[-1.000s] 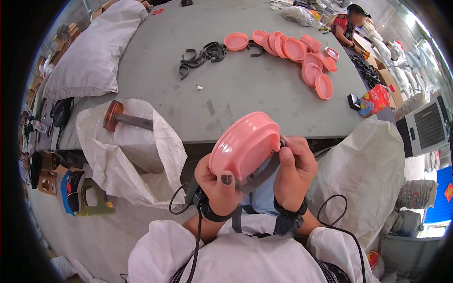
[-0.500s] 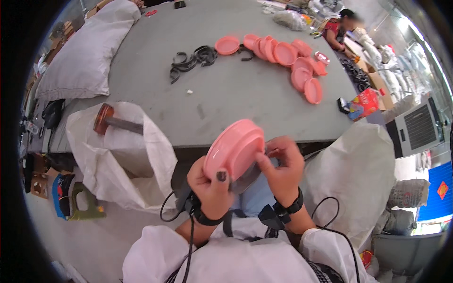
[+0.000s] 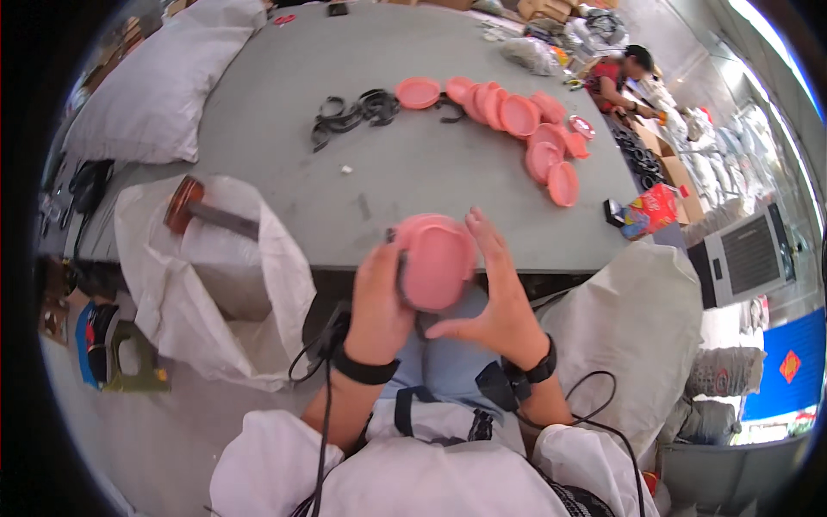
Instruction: Assembling rubber seals into the grooves of pink plastic lids.
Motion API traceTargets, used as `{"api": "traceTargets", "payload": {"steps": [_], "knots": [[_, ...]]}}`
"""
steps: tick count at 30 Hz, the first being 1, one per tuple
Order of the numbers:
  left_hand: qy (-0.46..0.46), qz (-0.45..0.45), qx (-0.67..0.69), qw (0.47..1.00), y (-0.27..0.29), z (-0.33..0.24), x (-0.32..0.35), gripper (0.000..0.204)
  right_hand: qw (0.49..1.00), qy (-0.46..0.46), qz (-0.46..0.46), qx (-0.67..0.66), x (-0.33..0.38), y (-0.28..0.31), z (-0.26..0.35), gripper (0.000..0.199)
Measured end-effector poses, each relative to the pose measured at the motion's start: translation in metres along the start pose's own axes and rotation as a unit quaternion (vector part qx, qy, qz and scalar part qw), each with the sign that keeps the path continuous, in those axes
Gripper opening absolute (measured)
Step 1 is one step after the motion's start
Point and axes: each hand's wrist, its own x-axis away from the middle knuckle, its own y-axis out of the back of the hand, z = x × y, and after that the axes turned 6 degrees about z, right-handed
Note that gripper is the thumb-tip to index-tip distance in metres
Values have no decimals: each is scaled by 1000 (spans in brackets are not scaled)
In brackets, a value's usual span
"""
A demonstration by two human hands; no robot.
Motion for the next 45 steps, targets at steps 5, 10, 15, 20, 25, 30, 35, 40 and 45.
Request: {"api": "traceTargets", "payload": {"steps": [5,10,15,20,25,30,35,40,45], "knots": [[26,14,-51,998,14,17,-9,39,998,30,53,7,0,-21,-18,103],[14,-24,-20,999,20,31,-17,37,998,11,-33,-46,11,-46,-41,70],[-13,-101,-77,992,34,47,-15,30,967,-78,-151,-188,20,-78,-45,31],[6,-108,-136,985,46,51,-7,31,949,-126,-158,-241,30,-83,-45,34],[-5,-129,-44,991,26,41,-2,25,952,-125,-93,-264,31,-72,-36,51],[-10,-106,-90,990,18,55,-2,26,996,-60,-7,-69,40,-54,-52,91],[-73,-33,-297,951,6,86,10,22,827,-231,-300,-416,48,-53,-74,30],[-56,22,-327,943,-10,108,10,23,897,-242,-195,-314,58,-11,-95,33],[-53,124,-449,883,3,105,-5,29,900,-160,-253,-318,63,-18,-98,35]]}}
